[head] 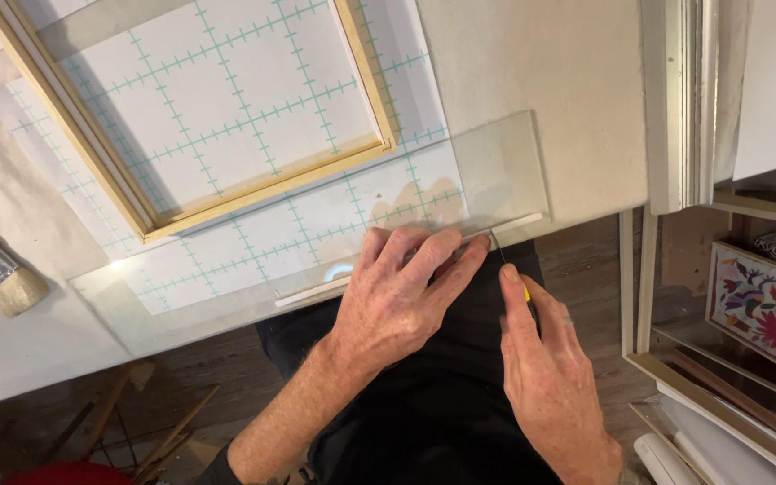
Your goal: Cutting and fitting a spacer strip into a wooden picture frame on a glass surface.
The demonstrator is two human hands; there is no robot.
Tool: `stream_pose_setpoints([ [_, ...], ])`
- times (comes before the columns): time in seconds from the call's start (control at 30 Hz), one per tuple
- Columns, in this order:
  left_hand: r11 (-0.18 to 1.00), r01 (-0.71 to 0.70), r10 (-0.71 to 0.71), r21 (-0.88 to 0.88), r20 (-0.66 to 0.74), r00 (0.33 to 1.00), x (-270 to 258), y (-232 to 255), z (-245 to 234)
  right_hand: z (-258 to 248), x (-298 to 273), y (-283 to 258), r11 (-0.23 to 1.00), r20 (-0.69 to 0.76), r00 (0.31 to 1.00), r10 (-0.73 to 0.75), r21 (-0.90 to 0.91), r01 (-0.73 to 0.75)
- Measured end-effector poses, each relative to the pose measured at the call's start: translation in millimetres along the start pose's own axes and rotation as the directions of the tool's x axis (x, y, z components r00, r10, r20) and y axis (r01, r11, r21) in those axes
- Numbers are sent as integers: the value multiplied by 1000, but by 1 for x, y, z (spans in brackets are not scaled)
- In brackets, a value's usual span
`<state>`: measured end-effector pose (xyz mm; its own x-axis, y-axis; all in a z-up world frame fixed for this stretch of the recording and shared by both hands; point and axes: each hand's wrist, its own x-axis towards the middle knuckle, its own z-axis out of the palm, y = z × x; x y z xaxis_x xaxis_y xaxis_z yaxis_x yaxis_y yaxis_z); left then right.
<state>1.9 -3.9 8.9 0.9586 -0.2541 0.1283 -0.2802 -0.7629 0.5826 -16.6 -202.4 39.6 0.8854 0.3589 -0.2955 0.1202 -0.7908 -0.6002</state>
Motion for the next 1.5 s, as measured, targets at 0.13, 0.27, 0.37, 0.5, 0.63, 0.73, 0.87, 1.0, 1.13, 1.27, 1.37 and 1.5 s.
stream_pose_setpoints([
  [0.13,1000,-5,5,-10,-40,999,1,-1,1,-2,2,-7,996,42,995,91,-6,-91],
  [0.27,1000,-3,3,-8,-57,998,1,1,0,-6,2,-9,992,62,992,113,-54,-110],
  [0.37,1000,-10,10,2,-60,998,-1,1,1,-8,2,-7,995,58,996,74,-68,-70],
  [0.5,1000,-19,20,19,-66,998,1,3,0,-8,2,-8,994,51,996,70,-82,-65],
  [0.63,999,-12,15,34,-70,997,2,4,2,-10,1,-9,993,61,994,87,-88,-82],
  [0.73,1000,-15,16,20,-62,998,2,2,1,-8,2,-7,993,61,994,85,-90,-80],
  [0.87,1000,-17,18,18,-60,998,2,2,2,-9,2,-8,994,58,995,85,-76,-81],
  [1.0,1000,-17,18,24,-50,999,0,1,2,-7,3,-7,994,62,993,96,-55,-92],
  [1.13,1000,-19,20,18,-55,998,1,0,4,-8,3,-5,993,66,992,110,-42,-107],
  [1.27,1000,-9,10,16,-56,998,0,1,2,-8,2,-2,996,75,994,84,-28,-82],
  [1.37,999,-21,22,31,-50,999,0,0,2,-7,2,0,996,86,993,82,-33,-79],
  [1.5,1000,-7,8,14,-56,998,0,0,3,-7,2,0,998,74,995,64,-15,-63],
])
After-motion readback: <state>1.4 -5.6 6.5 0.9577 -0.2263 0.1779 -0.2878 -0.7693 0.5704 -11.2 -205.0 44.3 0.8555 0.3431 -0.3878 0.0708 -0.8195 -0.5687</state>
